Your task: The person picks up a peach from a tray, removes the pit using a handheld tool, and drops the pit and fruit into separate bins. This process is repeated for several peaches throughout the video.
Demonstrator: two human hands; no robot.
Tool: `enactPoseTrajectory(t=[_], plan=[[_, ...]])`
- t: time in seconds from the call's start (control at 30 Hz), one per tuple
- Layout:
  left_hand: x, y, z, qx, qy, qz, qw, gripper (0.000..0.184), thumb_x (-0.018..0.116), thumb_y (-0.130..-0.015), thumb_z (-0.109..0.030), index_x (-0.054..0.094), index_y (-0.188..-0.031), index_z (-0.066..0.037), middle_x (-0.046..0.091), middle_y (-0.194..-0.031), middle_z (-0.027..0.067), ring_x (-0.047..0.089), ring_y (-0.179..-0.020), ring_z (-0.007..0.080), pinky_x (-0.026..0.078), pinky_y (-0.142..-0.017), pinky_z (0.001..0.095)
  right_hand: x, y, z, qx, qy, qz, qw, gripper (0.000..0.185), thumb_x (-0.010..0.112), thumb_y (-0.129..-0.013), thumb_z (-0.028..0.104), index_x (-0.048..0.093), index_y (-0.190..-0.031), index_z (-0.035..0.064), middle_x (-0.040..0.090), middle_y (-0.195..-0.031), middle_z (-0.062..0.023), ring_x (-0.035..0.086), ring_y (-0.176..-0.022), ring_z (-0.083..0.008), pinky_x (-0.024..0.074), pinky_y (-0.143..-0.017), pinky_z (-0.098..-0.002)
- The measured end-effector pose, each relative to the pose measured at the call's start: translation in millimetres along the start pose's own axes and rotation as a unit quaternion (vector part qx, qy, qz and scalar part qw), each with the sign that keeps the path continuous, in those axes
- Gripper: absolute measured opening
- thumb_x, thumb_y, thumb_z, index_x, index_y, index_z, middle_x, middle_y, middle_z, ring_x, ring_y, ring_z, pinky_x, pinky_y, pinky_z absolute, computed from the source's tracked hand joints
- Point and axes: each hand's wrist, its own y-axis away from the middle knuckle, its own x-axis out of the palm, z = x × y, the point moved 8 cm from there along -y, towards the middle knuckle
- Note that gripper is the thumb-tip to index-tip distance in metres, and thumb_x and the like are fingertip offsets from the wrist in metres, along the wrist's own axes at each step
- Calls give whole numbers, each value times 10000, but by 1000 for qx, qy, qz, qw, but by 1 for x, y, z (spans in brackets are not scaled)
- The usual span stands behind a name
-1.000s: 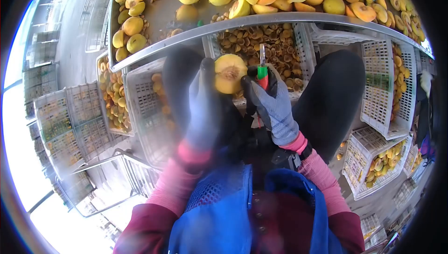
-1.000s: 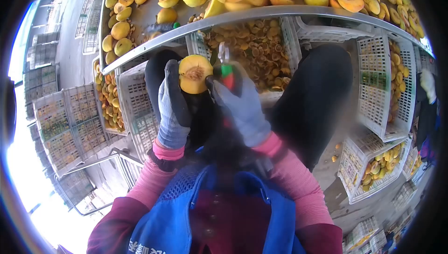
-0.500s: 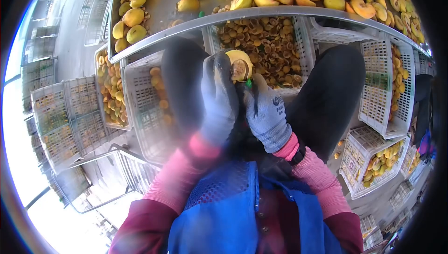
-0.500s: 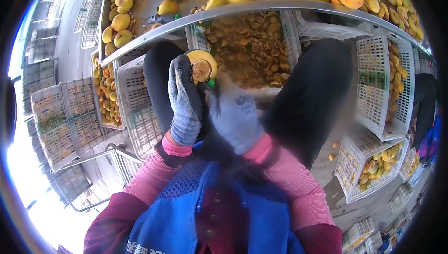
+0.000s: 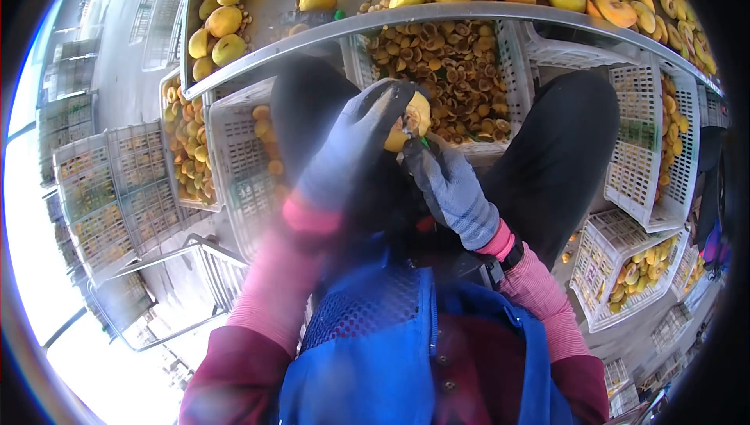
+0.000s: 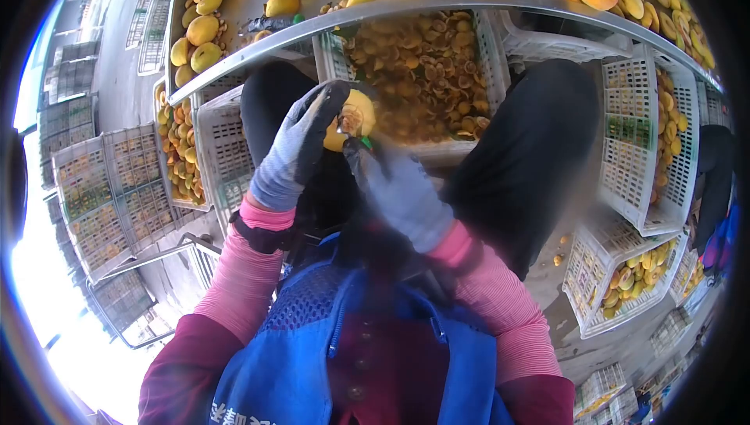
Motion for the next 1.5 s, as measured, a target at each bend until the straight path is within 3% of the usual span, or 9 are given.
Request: enactPoseTrajectory(t=[0.27, 0.37, 0.6, 0.7, 0.77, 0.83, 1.2, 1.37, 1.5], plan=[[4, 2, 7, 88, -69, -99, 989, 241, 557, -895, -154, 604, -1036, 35, 648, -861, 87, 595, -797, 122, 480, -730, 258, 34, 28, -8, 385, -403, 156, 815, 485, 387, -949, 530, 539, -983, 71, 405, -554, 7, 367, -360, -85, 308, -304, -249], [7, 1, 26, 24, 30, -72, 997, 269, 542, -927, -208, 605, -1043, 26, 633, -902, 87, 579, -829, 115, 475, -718, 256, 56, 30, 10, 357, -683, 256, 584, 479, 375, -954, 521, 540, -963, 71, 389, -537, 9, 374, -373, -70, 326, -293, -213], [-37, 22, 83, -139, 365, -295, 872, 308, 506, -933, -330, 562, -1054, -52, 603, -916, 72, 604, -747, 169, 511, -656, 261, 45, 10, 29, 215, -743, 319, 548, 502, 356, -965, 504, 564, -992, 48, 425, -571, -8, 401, -401, -80, 350, -292, -202], [-107, 43, -2, 57, 311, -430, 846, 372, 525, -924, -319, 550, -1135, -14, 598, -999, 130, 622, -820, 246, 529, -734, 318, 42, 11, -15, 285, -694, 283, 598, 531, 346, -961, 525, 581, -942, 49, 413, -572, -4, 387, -409, -86, 334, -305, -219], [-172, 40, -25, -38, -235, -360, 902, 452, 566, -877, -385, 570, -1143, -19, 601, -1040, 169, 626, -870, 315, 504, -762, 358, 36, 8, -30, 312, -671, 240, 628, 537, 346, -955, 542, 594, -909, 67, 391, -571, 5, 366, -411, -89, 320, -324, -236], [-214, 30, -31, -169, -619, -291, 710, 477, 603, -828, -464, 612, -1109, -79, 615, -1043, 180, 624, -917, 324, 474, -803, 396, 33, 1, -36, 326, -646, 225, 652, 529, 358, -945, 557, 592, -892, 86, 379, -569, 15, 355, -404, -86, 313, -330, -232], [-140, -178, -34, -98, -710, -46, 695, 485, 648, -762, -505, 625, -970, -67, 660, -845, 125, 641, -806, 309, 496, -730, 417, -1, -16, -60, 405, -356, -49, 841, 491, 503, -861, 618, 548, -846, 129, 407, -560, 37, 355, -400, -83, 297, -355, -231], [-145, -108, -63, 139, -331, -213, 909, 205, 646, -779, -66, 611, -966, 12, 644, -866, 92, 622, -793, 163, 492, -749, 280, -15, -26, -39, 361, -323, -90, 870, 472, 511, -877, 576, 555, -877, 106, 447, -553, 3, 407, -398, -105, 327, -355, -246], [-125, -65, -43, 157, -323, -282, 890, 315, 644, -781, -11, 581, -1089, 6, 611, -957, 48, 566, -786, 104, 472, -700, 231, 2, -36, -14, 311, -271, -54, 909, 433, 508, -906, 508, 567, -906, 79, 495, -557, -32, 451, -387, -121, 352, -358, -247]])
